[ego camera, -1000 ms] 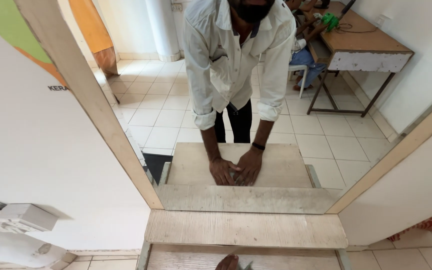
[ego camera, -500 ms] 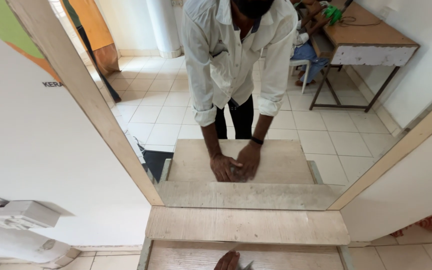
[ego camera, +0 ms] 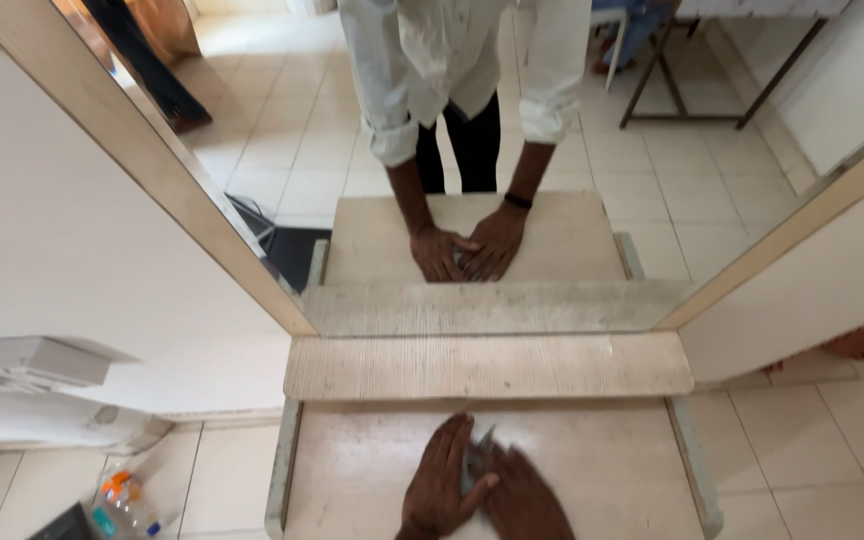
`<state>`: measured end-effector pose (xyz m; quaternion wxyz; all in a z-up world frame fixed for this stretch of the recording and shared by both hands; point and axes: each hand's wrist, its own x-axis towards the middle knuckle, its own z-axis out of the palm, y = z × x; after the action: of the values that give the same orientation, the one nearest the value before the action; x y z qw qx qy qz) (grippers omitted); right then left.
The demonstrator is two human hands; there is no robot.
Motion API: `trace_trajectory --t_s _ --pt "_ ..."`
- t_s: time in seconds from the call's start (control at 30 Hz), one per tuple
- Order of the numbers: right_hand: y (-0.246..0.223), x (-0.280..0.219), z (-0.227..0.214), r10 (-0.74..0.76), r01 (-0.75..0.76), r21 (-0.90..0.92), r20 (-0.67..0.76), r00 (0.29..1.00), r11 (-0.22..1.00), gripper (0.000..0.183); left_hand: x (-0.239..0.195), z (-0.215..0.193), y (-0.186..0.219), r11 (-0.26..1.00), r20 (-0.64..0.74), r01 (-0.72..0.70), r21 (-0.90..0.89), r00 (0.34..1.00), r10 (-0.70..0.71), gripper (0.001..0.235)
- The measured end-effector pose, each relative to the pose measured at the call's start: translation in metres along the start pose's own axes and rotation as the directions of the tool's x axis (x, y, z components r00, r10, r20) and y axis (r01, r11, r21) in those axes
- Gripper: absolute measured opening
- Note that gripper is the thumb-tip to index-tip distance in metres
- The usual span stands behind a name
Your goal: The person cleans a wooden desk or shelf surface with a cloth.
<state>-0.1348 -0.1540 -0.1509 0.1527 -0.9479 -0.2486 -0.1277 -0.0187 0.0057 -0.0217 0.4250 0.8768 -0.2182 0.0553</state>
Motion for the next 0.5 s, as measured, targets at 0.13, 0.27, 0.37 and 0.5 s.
trace_trajectory --t_s 0.13,0.27,0.37,0.5 --pt "0.013 0.076 -0.086 0.186 -0.186 0.013 0.0 0.983 0.982 0.046 -0.001 0.001 0.011 0.995 -0.017 0.007 0.102 1.0 -0.005 0.081" --pt "0.037 0.127 -0.131 0.345 -0.345 0.022 -0.035 0.938 0.938 0.049 0.009 -0.011 0.02 0.998 -0.029 0.0 0.063 1.0 0.002 0.08" --pt "0.041 0.125 -0.12 0.212 -0.218 0.039 0.122 0.97 0.975 0.049 0.005 -0.003 0.014 0.99 -0.049 -0.024 0.141 0.998 0.031 0.071" --pt "0.035 0.123 -0.128 0.042 -0.073 0.118 0.245 0.969 0.99 0.05 0.01 -0.006 0.015 0.997 -0.042 0.03 0.075 0.999 -0.027 0.066"
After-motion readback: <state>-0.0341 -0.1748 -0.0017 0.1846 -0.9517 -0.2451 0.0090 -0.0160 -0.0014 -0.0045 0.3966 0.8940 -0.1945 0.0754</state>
